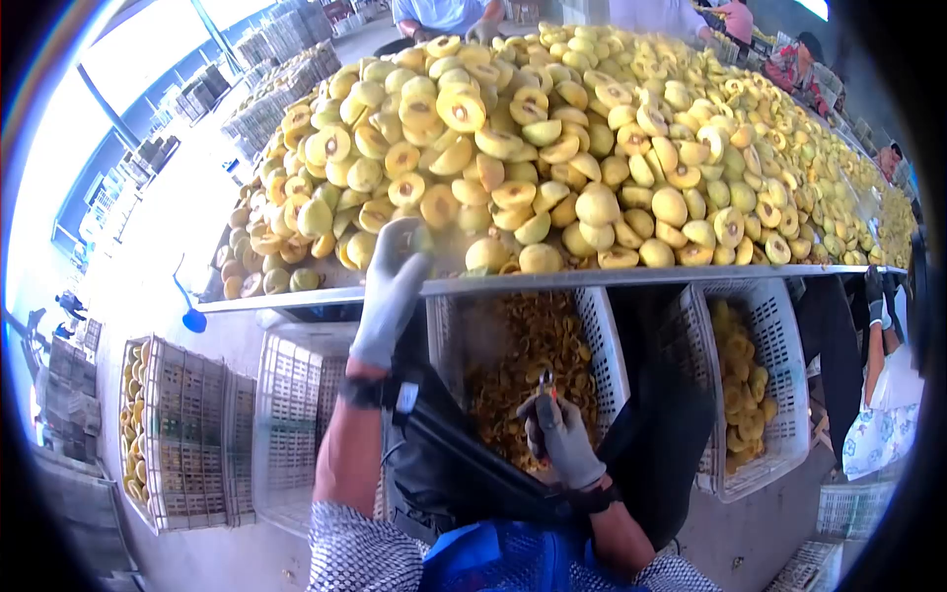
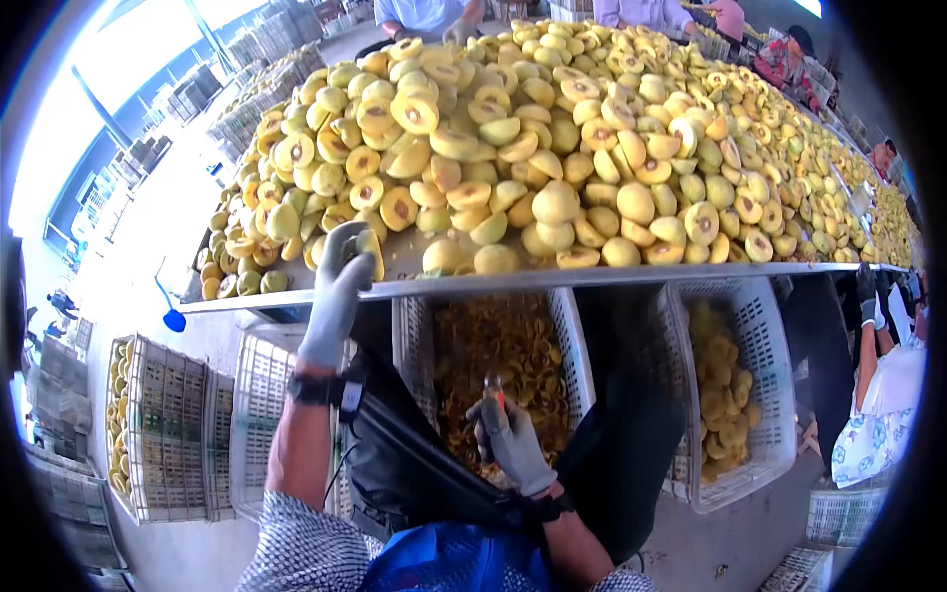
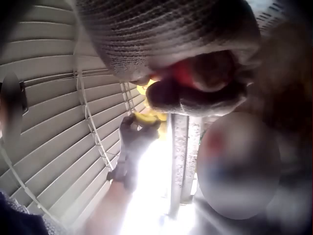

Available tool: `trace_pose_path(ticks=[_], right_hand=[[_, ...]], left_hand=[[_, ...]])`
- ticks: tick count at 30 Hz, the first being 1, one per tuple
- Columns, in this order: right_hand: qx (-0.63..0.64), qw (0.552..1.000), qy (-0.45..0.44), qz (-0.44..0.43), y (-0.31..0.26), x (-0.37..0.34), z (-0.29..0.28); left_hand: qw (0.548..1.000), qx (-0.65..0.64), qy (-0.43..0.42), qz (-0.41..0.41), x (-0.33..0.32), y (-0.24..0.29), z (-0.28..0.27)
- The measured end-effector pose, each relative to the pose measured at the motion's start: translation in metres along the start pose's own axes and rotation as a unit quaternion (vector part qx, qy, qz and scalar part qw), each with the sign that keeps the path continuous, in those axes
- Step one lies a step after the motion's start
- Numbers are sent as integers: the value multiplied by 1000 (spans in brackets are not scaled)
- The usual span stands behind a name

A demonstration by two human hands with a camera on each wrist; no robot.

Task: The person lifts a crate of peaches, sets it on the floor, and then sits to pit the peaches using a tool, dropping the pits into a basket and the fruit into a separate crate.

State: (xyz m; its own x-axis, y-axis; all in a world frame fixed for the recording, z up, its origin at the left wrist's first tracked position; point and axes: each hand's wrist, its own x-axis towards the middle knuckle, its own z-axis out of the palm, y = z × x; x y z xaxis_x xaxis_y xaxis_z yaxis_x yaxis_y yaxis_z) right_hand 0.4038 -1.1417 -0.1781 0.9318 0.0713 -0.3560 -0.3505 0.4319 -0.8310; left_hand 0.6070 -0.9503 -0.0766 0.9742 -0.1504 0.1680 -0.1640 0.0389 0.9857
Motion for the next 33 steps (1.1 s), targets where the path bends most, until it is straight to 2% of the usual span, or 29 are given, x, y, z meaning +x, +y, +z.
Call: trace_pose_path(ticks=[1, 2, 3, 4, 5, 6, 7, 9, 11, 12, 13, 15, 19, 20, 22, 25, 27, 30, 33], right_hand=[[-12, 1000, -14, -14, -7, 2, 4], [-24, 999, -27, -24, -12, 2, 8], [-36, 998, -39, -36, -17, 3, 12], [9, 997, -71, -39, -29, 6, 21], [55, 993, -100, -43, -38, 8, 31], [40, 993, -100, -55, -40, 9, 37], [18, 993, -89, -77, -40, 15, 42], [-183, 980, -19, -70, -40, 22, 42], [-256, 947, 26, -194, -21, 33, 40], [-291, 921, 46, -254, -15, 38, 40], [-296, 920, 46, -254, -11, 41, 40], [-302, 920, 44, -245, -3, 44, 42], [-261, 948, 16, -182, 9, 44, 40], [-121, 992, -37, -8, 4, 35, 37], [-107, 992, -24, -59, 15, 37, 40], [-155, 980, 13, -126, 28, 42, 39], [-191, 966, 26, -170, 33, 45, 38], [-173, 958, 71, -218, 42, 47, 36], [-191, 967, 36, -164, 35, 43, 28]], left_hand=[[990, -136, 15, -21, -22, 2, -1], [978, -204, -22, -32, -38, -19, -5], [994, 15, -26, 102, -54, -31, 5], [946, 228, 29, 228, -71, -42, 15], [906, 335, 51, 254, -87, -48, 26], [996, 14, 18, 90, -96, -52, 38], [947, -310, -15, -85, -102, -54, 48], [986, -160, -7, -34, -105, -65, 59], [974, -220, 22, -45, -106, -59, 69], [979, -191, 50, -54, -106, -58, 71], [980, -173, 80, -59, -105, -64, 73], [985, -138, 81, -60, -102, -72, 70], [983, -106, -7, -150, -95, -74, 53], [978, -111, -31, -172, -95, -70, 51], [968, -131, -53, -209, -93, -57, 52], [996, -15, -16, -91, -97, -70, 60], [992, -67, 32, -105, -105, -79, 68], [995, -63, 46, -65, -109, -84, 74], [993, -80, 39, -73, -113, -88, 75]])
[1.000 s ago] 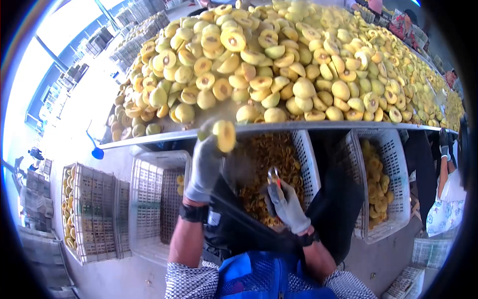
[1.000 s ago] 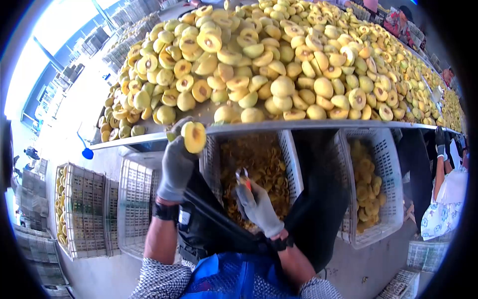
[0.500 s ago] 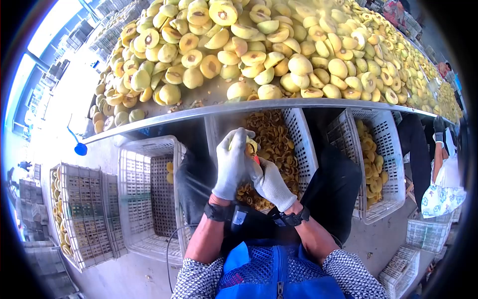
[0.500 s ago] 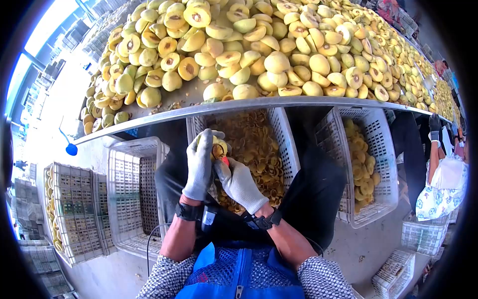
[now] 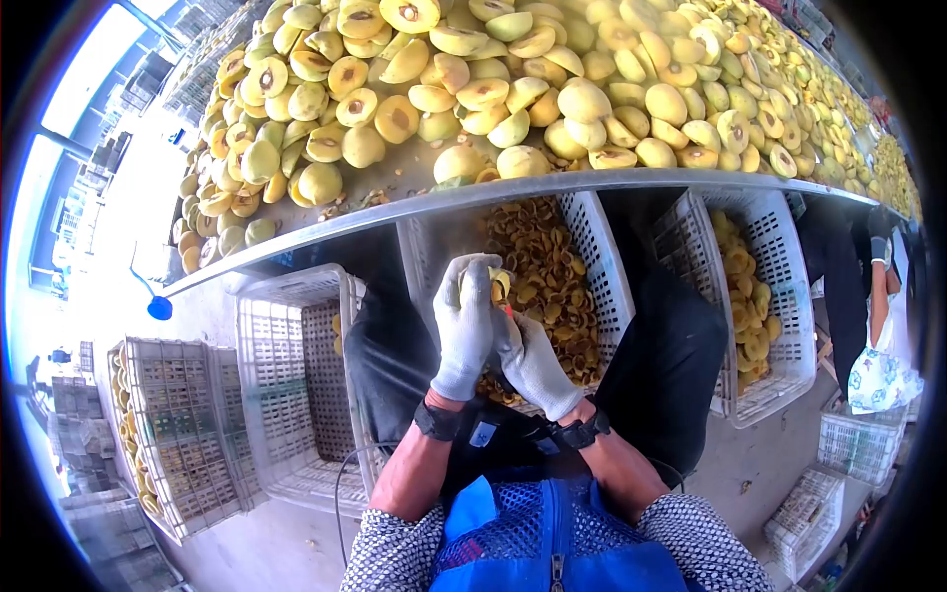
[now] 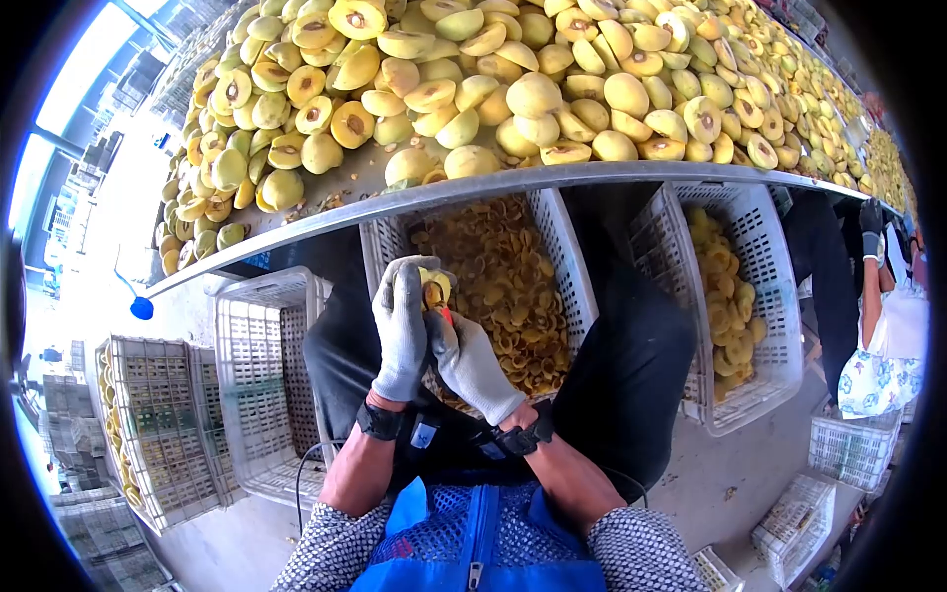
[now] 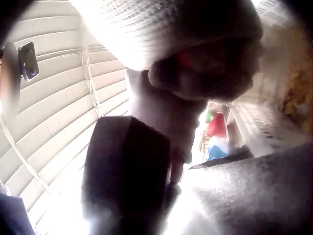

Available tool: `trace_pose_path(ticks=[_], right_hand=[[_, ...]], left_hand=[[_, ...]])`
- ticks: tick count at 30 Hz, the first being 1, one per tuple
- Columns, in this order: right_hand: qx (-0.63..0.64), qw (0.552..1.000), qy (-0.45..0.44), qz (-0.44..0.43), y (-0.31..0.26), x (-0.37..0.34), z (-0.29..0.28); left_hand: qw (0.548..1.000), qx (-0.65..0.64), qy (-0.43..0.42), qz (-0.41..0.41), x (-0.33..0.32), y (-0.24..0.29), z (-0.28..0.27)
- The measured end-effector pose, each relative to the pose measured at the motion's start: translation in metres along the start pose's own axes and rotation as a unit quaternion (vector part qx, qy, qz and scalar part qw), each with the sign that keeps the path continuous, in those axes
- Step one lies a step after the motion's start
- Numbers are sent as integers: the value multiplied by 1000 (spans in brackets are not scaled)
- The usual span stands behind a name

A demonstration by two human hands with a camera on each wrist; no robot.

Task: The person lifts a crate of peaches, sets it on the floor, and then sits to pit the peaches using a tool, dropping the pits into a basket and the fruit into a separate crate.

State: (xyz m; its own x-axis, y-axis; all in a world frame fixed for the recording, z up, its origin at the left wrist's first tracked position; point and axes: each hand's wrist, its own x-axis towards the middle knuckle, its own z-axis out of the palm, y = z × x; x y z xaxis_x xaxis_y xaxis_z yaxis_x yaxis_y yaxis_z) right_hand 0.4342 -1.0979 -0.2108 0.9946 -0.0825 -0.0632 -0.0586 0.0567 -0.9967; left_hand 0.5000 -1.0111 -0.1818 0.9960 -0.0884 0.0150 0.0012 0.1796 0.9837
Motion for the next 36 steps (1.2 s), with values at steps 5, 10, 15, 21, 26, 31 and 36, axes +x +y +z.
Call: trace_pose_path(ticks=[5, 10, 15, 21, 26, 31, 36], right_hand=[[62, 991, -63, 103, -9, -2, -9], [98, 985, -43, 138, -28, -5, -5], [42, 991, -31, 121, 4, -4, -4], [82, 992, 7, 91, 0, -6, 6], [65, 996, 30, 57, 0, -2, -2], [15, 997, -7, 75, 4, 0, -8], [162, 950, -101, 245, -19, -11, -12]], left_hand=[[997, 53, -49, -19, 2, 1, -5], [994, 98, -35, 20, 3, -6, -4], [987, 146, -56, -39, 9, 0, -6], [993, 102, -36, -37, 8, -10, -4], [999, -13, 8, -39, 2, -14, 9], [998, 38, -24, -36, 6, -17, 1], [953, 84, -213, -198, 28, 5, -23]])
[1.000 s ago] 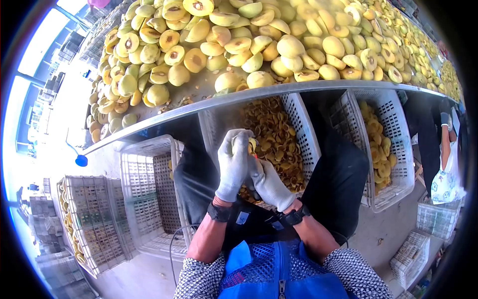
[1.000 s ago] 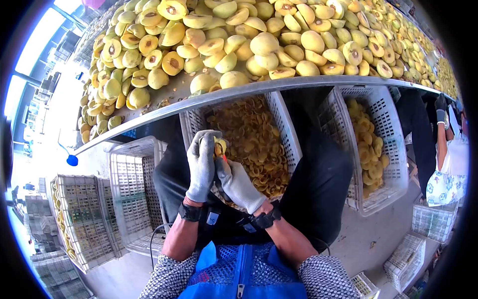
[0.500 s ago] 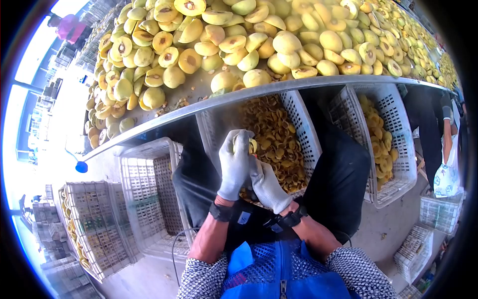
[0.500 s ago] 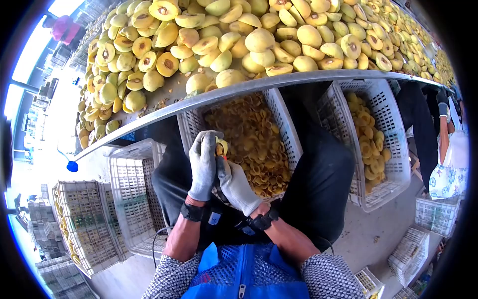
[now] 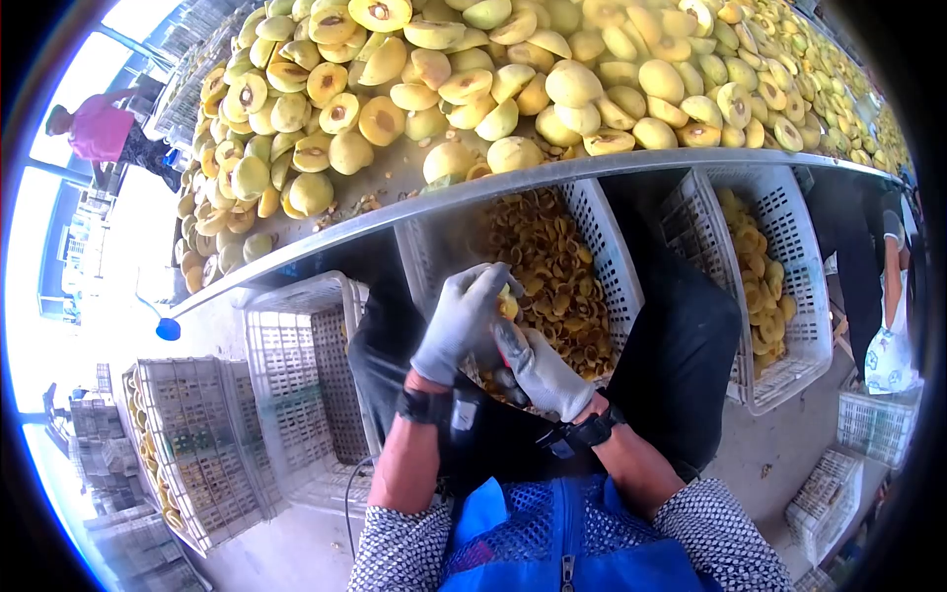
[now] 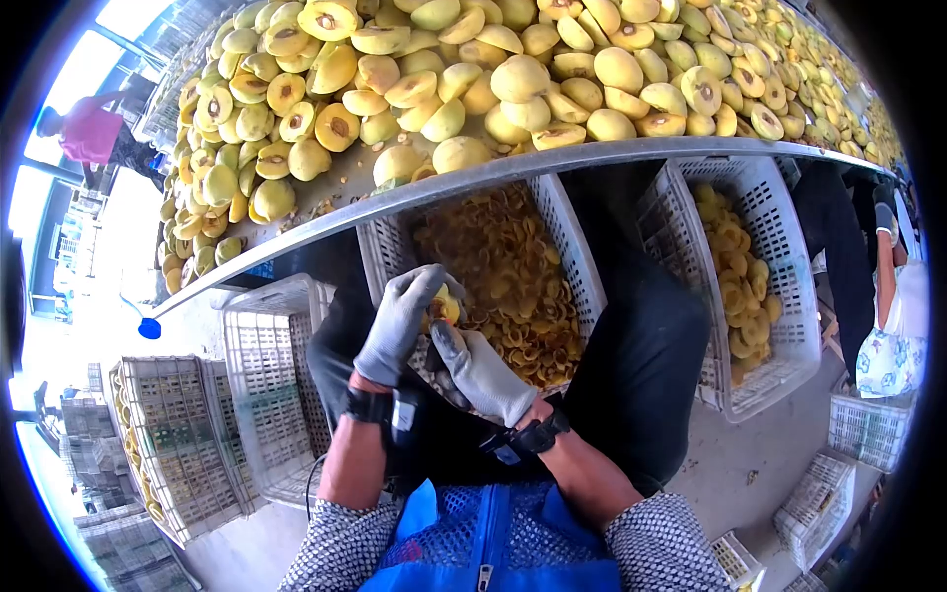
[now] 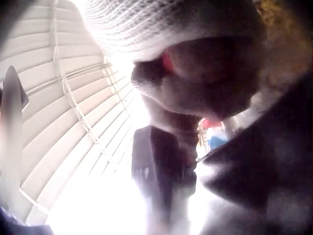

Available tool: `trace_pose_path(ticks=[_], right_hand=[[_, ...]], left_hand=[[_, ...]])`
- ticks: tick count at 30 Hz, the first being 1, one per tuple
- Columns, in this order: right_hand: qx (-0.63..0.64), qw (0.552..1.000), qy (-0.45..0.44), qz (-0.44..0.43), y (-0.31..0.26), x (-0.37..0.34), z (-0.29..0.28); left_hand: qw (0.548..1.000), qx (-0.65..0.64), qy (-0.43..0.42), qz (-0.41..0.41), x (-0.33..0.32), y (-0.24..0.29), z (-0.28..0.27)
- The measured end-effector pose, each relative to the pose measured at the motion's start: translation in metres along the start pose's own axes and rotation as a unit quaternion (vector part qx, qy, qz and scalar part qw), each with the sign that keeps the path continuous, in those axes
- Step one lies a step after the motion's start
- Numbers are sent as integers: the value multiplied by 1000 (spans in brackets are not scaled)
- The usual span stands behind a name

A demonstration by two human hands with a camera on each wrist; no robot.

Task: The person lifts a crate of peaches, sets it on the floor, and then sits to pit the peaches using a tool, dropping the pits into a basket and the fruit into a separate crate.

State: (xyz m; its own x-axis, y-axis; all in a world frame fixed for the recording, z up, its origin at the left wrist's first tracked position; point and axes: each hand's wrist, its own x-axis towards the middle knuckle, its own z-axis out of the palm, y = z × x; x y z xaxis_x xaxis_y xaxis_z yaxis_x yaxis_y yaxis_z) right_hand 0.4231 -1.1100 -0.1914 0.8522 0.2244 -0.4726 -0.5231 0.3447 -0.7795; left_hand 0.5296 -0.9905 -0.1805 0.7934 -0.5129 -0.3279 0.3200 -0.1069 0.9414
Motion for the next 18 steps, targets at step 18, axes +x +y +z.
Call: trace_pose_path(ticks=[18], right_hand=[[298, 955, 0, 1, 23, 4, -44]], left_hand=[[692, 630, 302, 182, -107, 60, -125]])
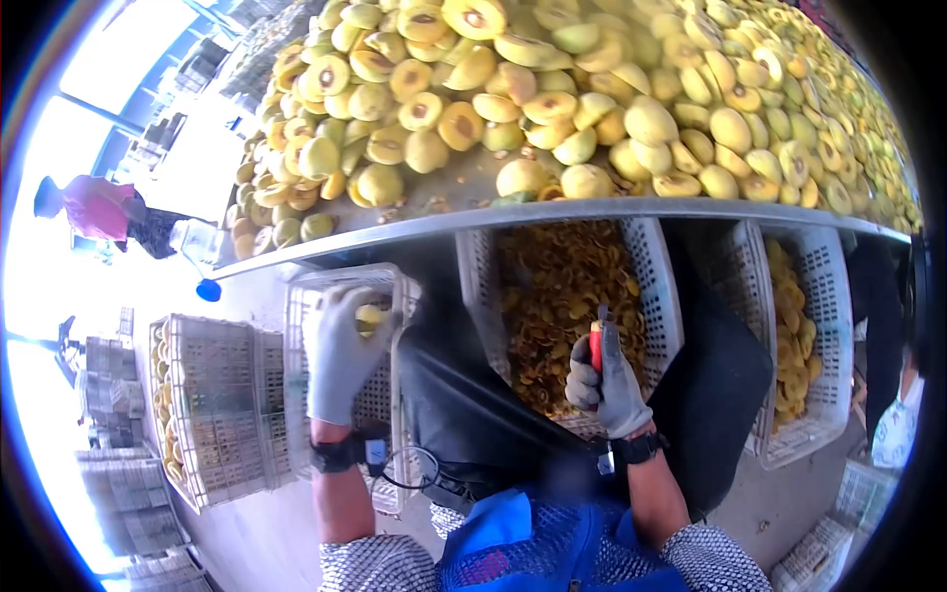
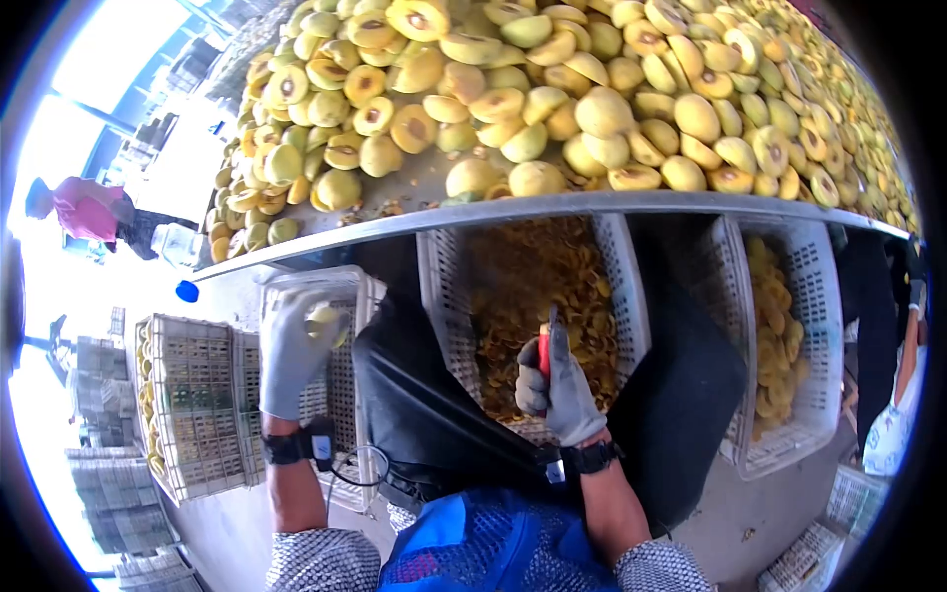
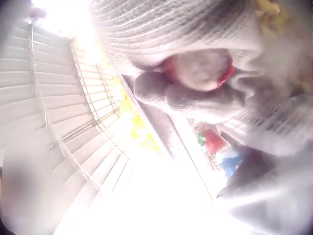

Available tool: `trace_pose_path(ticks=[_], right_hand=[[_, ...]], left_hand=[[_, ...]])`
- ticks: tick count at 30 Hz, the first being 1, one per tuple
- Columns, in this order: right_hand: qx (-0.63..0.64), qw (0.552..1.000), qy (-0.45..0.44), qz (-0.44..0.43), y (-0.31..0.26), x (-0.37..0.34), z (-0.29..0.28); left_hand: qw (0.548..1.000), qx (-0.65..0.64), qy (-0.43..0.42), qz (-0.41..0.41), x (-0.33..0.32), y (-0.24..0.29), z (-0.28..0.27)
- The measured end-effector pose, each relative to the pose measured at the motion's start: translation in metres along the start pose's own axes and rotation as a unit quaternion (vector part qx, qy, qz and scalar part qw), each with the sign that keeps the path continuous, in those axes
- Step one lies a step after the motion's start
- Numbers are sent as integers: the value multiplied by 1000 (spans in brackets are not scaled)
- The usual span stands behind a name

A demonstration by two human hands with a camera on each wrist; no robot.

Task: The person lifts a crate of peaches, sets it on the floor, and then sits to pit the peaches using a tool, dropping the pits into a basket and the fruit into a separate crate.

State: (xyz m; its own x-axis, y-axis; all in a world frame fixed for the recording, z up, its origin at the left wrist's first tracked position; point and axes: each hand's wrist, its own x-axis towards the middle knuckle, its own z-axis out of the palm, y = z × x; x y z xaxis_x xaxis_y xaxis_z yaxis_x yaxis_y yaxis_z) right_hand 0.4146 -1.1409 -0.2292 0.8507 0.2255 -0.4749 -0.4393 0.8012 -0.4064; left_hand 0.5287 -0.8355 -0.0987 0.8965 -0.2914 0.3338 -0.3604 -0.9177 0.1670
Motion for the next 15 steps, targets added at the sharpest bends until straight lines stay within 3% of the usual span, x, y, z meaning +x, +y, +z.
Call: trace_pose_path(ticks=[2, 4, 6, 8, 11, 14, 15], right_hand=[[-85, 996, -7, 9, 1, 1, 16], [-146, 989, -15, 20, 8, 3, 25], [-172, 985, -25, 14, 17, 4, 20], [-191, 981, -18, 5, 23, 6, 16], [-217, 976, 0, -9, 20, 0, 24], [-245, 969, -7, -26, 14, -3, 30], [-264, 964, -13, -34, 12, -3, 33]], left_hand=[[997, -37, 15, -64, 27, -28, -6], [995, -56, 62, -46, 79, -28, 4], [997, 59, 31, -25, 126, -37, 32], [985, 130, -98, -63, 161, -47, 66], [984, 123, -81, -95, 173, -46, 75], [994, -18, 65, -82, 146, -42, 54], [974, -184, 62, -114, 129, -34, 38]])
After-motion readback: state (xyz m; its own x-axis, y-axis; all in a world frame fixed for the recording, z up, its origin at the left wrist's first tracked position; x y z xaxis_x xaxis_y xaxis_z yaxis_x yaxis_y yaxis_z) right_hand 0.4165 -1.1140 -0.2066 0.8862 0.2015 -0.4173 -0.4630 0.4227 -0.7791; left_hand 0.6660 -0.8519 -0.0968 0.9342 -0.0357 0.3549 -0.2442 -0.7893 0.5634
